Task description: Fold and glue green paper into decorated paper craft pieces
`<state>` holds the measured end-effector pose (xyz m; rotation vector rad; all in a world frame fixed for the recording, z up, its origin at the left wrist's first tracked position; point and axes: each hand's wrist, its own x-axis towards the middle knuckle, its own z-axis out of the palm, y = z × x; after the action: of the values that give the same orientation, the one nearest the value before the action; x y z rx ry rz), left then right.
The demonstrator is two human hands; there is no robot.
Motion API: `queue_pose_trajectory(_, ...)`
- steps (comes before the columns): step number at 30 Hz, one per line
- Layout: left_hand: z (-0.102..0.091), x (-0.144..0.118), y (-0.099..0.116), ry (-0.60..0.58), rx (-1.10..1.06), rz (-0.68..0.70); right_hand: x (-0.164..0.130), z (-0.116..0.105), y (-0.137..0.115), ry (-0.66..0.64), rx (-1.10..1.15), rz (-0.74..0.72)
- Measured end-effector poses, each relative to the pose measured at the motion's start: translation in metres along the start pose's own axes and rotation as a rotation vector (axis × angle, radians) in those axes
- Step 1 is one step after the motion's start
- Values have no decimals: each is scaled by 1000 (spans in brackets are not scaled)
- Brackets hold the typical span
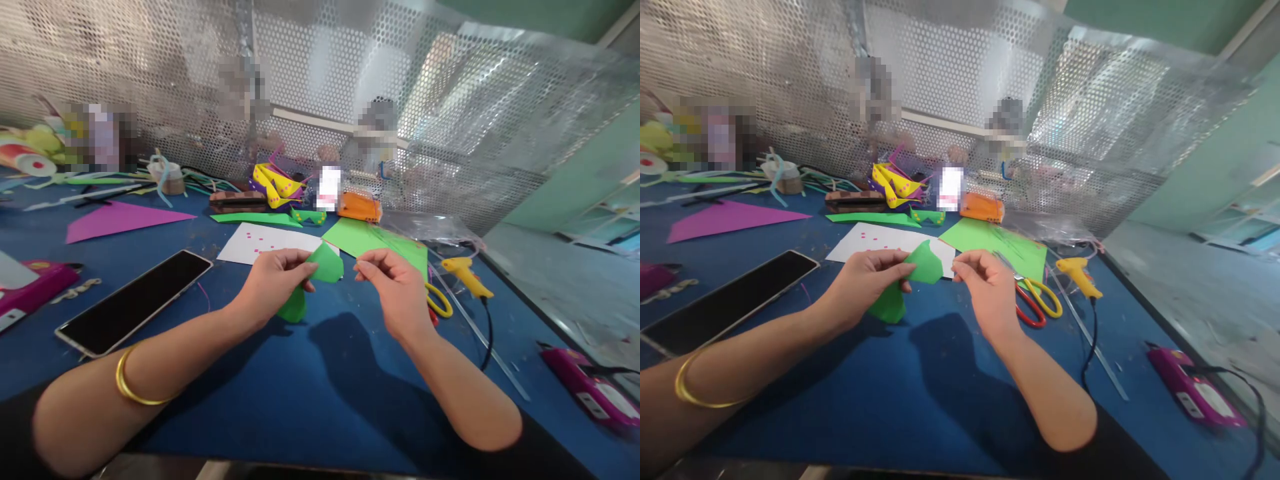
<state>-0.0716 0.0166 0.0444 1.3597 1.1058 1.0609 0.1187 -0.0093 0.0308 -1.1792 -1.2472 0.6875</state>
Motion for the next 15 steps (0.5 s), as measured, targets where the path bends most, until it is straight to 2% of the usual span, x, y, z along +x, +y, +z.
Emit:
queue_pose_trajectory(6, -1, -2, -3, -44, 63, 74, -2, 1, 14, -83, -19, 66)
queue_pose_trajectory(10, -3, 2, -6, -51, 77, 94, -3, 3, 18, -77, 27, 114)
queue_pose_trajectory(15, 0, 0, -9, -65, 48, 111, -8, 5, 16, -82, 29, 102)
